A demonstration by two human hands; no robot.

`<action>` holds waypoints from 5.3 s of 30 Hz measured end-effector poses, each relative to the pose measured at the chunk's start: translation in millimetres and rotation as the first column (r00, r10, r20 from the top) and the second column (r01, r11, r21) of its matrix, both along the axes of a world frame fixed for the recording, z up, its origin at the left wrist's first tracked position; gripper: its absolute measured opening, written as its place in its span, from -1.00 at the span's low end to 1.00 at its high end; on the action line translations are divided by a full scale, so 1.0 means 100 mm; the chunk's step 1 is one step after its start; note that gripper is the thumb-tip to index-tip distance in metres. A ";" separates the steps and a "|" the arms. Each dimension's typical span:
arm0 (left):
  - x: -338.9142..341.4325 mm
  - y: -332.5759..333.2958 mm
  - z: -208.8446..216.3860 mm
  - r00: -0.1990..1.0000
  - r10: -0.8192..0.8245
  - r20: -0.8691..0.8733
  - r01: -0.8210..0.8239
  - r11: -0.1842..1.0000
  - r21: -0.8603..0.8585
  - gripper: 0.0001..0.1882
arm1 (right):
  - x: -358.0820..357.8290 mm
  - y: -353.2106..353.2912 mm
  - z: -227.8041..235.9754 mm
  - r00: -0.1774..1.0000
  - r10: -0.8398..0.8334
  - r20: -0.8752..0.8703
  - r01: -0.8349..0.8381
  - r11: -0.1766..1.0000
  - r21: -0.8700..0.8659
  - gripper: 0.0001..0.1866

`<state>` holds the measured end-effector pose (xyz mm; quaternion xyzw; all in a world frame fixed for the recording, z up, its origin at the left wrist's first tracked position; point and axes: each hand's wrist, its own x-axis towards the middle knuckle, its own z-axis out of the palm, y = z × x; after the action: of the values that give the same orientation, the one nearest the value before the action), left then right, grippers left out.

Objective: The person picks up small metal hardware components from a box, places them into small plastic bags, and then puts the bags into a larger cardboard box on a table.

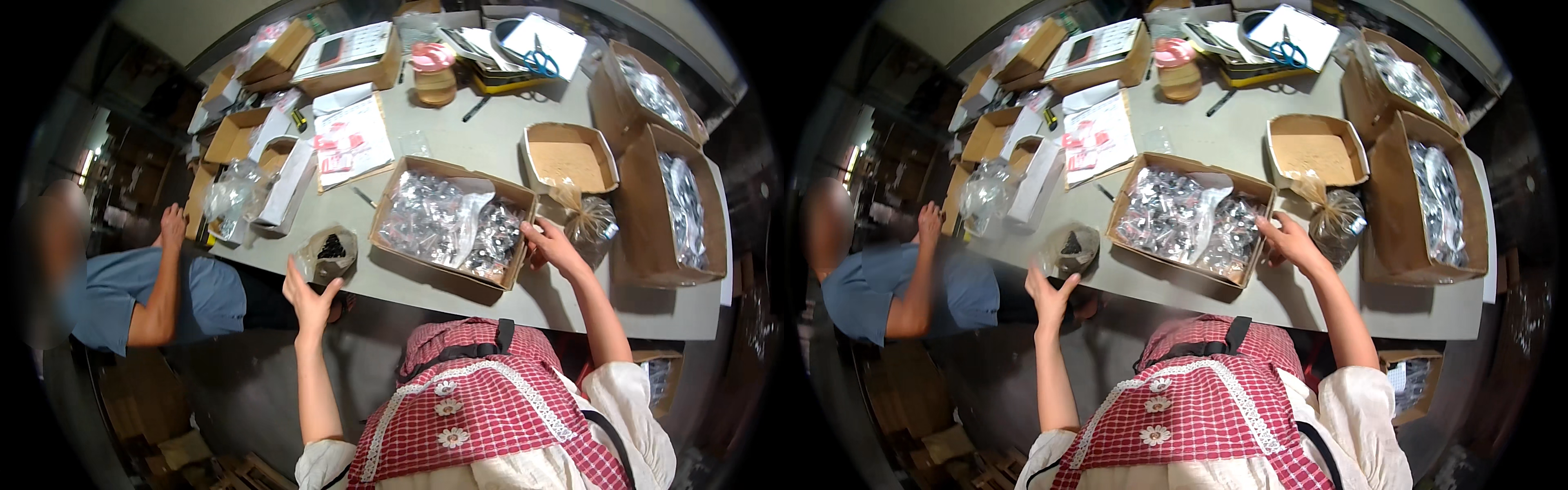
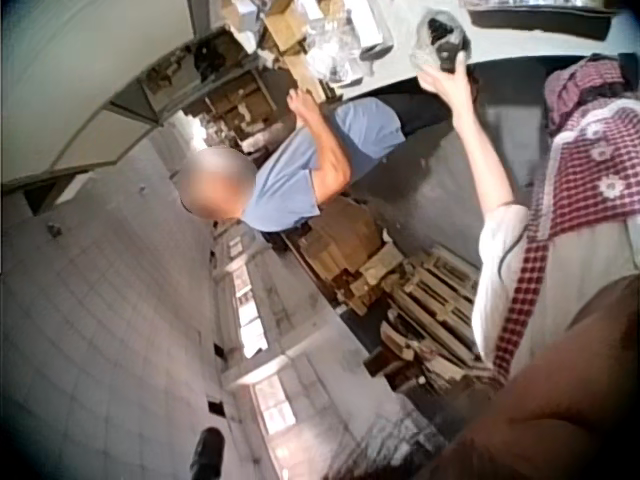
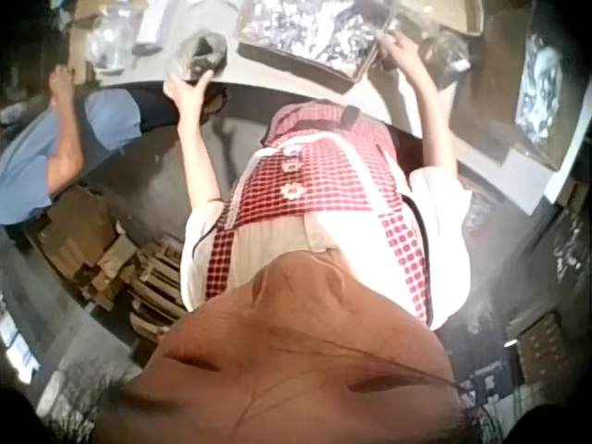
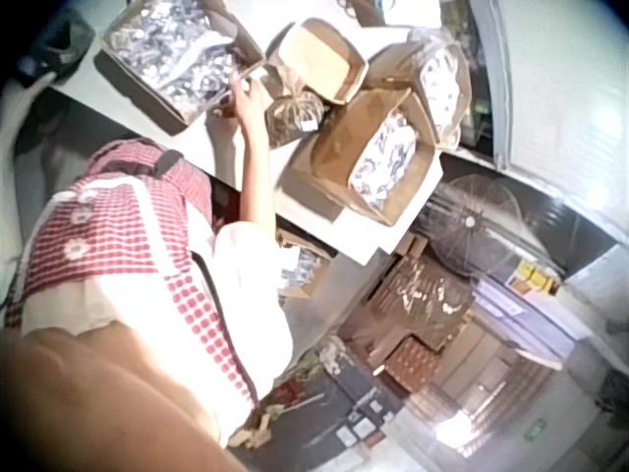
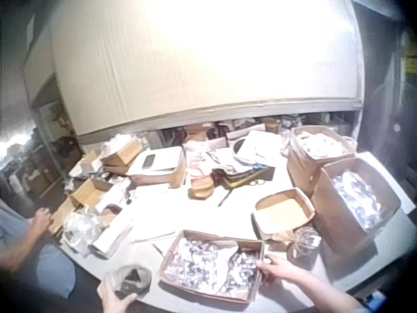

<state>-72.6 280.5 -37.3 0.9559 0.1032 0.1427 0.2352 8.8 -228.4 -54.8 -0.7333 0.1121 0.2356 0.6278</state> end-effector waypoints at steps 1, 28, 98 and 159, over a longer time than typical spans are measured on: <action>0.12 -0.03 -0.02 0.998 -0.060 -0.001 0.060 0.992 0.111 0.22 | 0.06 0.12 0.05 0.998 -0.009 -0.060 0.007 1.000 -0.028 -0.29; 0.95 -0.35 -0.48 0.931 0.309 0.196 0.056 0.409 -0.911 -0.89 | -0.49 0.32 -0.06 0.944 -0.241 -0.225 0.311 0.878 0.363 -0.27; 0.73 -0.79 -0.08 0.963 0.268 0.025 -0.012 0.138 -0.990 -0.94 | 1.51 -0.86 -0.47 0.932 0.161 0.325 0.073 0.794 -0.604 -0.80; -0.33 -1.58 0.72 0.972 -0.226 -0.060 0.138 0.762 -0.632 -0.76 | -0.50 1.81 0.82 0.627 0.533 0.568 -0.435 0.844 -0.313 -0.65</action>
<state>-105.9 122.9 34.7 0.8367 0.0664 0.0131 0.5435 -41.6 -47.4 27.2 -0.8148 -0.2915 0.1249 0.4854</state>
